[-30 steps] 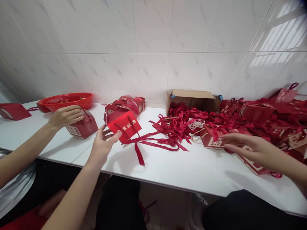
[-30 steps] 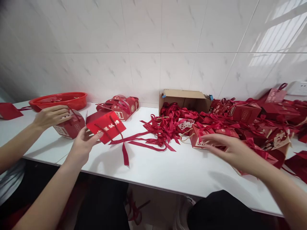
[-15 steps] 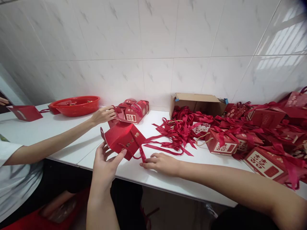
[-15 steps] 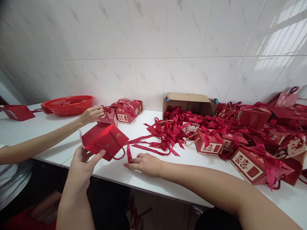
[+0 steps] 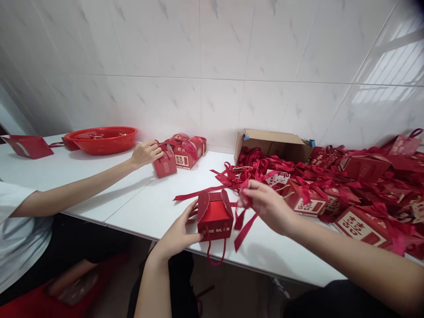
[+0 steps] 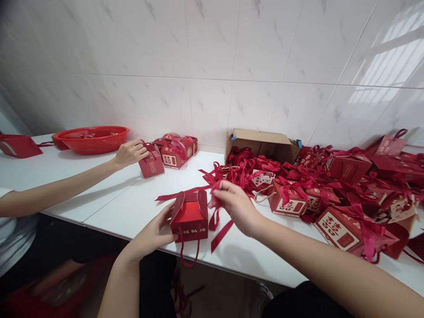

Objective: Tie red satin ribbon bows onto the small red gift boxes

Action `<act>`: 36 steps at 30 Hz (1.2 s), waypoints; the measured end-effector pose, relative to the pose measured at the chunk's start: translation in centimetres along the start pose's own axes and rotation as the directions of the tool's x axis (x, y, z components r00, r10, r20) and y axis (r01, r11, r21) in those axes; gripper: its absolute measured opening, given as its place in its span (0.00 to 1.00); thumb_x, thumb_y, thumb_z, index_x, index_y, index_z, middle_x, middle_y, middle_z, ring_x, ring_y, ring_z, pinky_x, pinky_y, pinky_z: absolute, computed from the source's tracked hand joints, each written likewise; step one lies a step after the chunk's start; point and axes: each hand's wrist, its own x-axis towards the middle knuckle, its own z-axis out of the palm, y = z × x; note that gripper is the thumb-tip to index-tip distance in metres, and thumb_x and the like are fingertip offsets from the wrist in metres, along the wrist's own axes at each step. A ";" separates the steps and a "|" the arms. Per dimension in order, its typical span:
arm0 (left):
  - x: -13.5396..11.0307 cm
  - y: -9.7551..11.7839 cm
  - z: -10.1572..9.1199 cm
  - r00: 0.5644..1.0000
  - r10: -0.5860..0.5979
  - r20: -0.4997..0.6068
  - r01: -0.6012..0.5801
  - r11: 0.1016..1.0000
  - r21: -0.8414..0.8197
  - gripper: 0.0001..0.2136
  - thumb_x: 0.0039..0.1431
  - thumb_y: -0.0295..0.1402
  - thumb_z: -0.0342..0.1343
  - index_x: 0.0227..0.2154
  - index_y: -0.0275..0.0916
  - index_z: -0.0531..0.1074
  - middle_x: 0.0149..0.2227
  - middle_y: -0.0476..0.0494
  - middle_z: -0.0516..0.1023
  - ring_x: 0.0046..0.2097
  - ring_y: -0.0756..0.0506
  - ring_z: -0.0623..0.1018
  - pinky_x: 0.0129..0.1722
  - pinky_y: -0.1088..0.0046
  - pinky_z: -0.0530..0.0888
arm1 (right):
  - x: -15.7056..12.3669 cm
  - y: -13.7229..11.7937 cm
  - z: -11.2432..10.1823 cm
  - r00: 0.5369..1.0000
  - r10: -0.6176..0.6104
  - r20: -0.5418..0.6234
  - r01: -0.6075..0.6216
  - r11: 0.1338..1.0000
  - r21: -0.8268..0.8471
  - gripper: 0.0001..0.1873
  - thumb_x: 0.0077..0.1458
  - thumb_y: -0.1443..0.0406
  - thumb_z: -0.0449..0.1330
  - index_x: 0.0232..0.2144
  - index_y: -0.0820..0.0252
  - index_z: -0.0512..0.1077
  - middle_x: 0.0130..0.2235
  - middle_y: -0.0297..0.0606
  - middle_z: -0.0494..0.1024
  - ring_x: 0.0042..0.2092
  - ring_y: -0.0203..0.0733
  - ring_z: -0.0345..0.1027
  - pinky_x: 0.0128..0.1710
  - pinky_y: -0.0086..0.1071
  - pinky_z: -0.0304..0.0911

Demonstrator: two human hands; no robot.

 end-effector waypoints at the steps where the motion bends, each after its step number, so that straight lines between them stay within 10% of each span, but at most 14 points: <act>1: 0.1 -0.1 0.2 0.999 0.013 0.033 -0.013 1.000 0.001 0.40 0.46 0.28 0.59 0.62 0.42 0.49 0.62 0.39 0.59 0.61 0.37 0.63 0.56 0.62 0.66 | -0.1 -1.3 -0.2 0.999 0.009 -0.032 -0.007 0.996 0.088 0.08 0.51 0.65 0.58 0.23 0.59 0.63 0.21 0.28 0.63 0.25 0.32 0.62 0.30 0.29 0.59; 9: -0.5 2.7 -0.8 0.974 0.227 0.015 -0.218 0.911 0.351 0.44 0.48 0.30 0.57 0.65 0.45 0.39 0.68 0.41 0.36 0.67 0.36 0.42 0.62 0.53 0.52 | -1.9 -7.3 -1.8 0.985 -0.102 -0.137 0.101 0.995 -0.014 0.11 0.53 0.63 0.53 0.21 0.59 0.61 0.20 0.27 0.53 0.18 0.27 0.37 0.18 0.28 0.37; 15: 2.4 6.8 0.5 0.972 0.236 0.015 -0.193 0.753 0.628 0.13 0.51 0.33 0.55 0.42 0.46 0.74 0.62 0.42 0.59 0.65 0.34 0.54 0.58 0.51 0.62 | 0.3 -2.5 -2.2 0.931 0.348 0.106 -0.322 0.923 -0.209 0.19 0.51 0.59 0.58 0.16 0.60 0.56 0.18 0.26 0.52 0.19 0.25 0.38 0.18 0.27 0.30; 25: 4.5 4.8 5.2 0.909 0.398 0.120 -0.399 0.756 0.518 0.14 0.57 0.29 0.48 0.43 0.44 0.75 0.52 0.46 0.74 0.60 0.41 0.64 0.60 0.55 0.61 | 0.7 0.7 -2.5 0.877 0.473 0.088 -0.464 0.880 -0.101 0.17 0.49 0.65 0.55 0.16 0.59 0.51 0.16 0.23 0.49 0.17 0.24 0.35 0.17 0.25 0.30; 36: 3.4 5.6 5.5 0.897 0.433 0.087 -0.414 0.753 0.511 0.13 0.55 0.26 0.50 0.40 0.42 0.75 0.50 0.45 0.75 0.57 0.41 0.68 0.57 0.59 0.66 | 0.1 1.1 -2.4 0.836 0.548 0.026 -0.545 0.835 -0.079 0.16 0.47 0.65 0.55 0.16 0.58 0.51 0.15 0.21 0.46 0.16 0.24 0.33 0.16 0.24 0.29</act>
